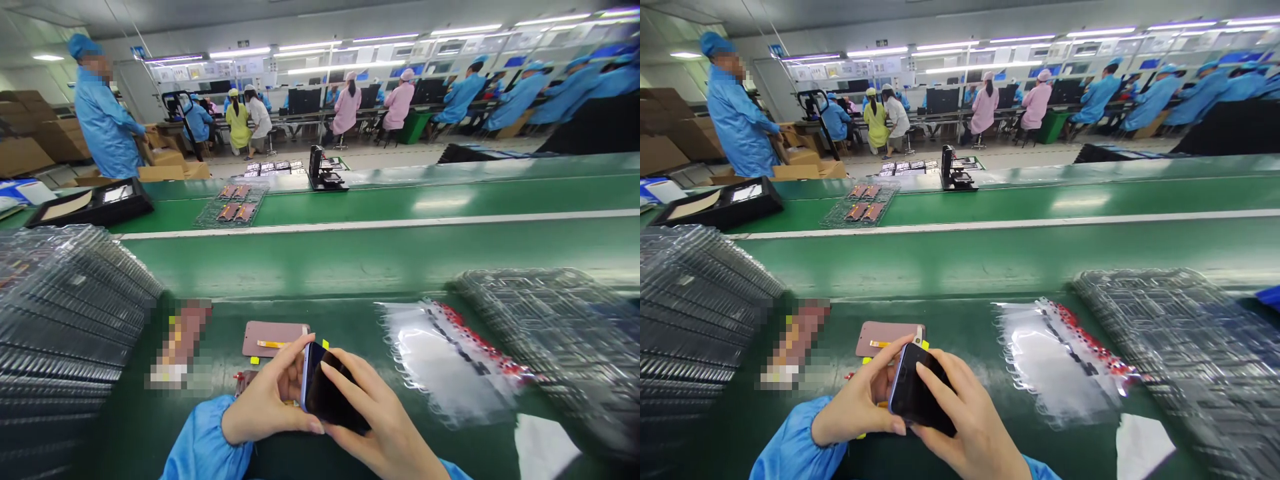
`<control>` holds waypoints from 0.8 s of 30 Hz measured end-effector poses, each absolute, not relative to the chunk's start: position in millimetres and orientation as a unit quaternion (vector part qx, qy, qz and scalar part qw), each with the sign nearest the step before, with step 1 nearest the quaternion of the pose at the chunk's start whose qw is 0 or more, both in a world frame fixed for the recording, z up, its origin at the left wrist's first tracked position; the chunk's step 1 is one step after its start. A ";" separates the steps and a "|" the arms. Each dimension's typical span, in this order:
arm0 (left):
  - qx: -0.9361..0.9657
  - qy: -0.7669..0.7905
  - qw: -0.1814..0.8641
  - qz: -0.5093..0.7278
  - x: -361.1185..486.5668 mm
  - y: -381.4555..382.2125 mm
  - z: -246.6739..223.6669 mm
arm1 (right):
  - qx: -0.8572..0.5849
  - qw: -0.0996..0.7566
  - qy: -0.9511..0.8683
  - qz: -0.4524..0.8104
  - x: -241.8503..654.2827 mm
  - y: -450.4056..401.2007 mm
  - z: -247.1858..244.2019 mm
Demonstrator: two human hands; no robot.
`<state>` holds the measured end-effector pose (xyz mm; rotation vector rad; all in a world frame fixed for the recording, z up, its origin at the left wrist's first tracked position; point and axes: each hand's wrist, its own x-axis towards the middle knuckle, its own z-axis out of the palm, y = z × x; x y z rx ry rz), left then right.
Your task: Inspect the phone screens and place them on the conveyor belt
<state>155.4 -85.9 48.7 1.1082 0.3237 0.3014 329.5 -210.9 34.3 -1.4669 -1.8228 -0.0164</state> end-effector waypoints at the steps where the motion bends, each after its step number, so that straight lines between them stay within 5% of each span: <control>1: 0.534 0.161 0.818 0.139 155.2 -84.8 48.6 | -0.575 0.388 -0.720 -0.009 329.3 -210.8 34.2; 24: 0.572 0.106 0.803 0.126 146.5 -83.8 57.3 | -0.545 0.362 -0.754 -0.063 329.1 -214.8 43.9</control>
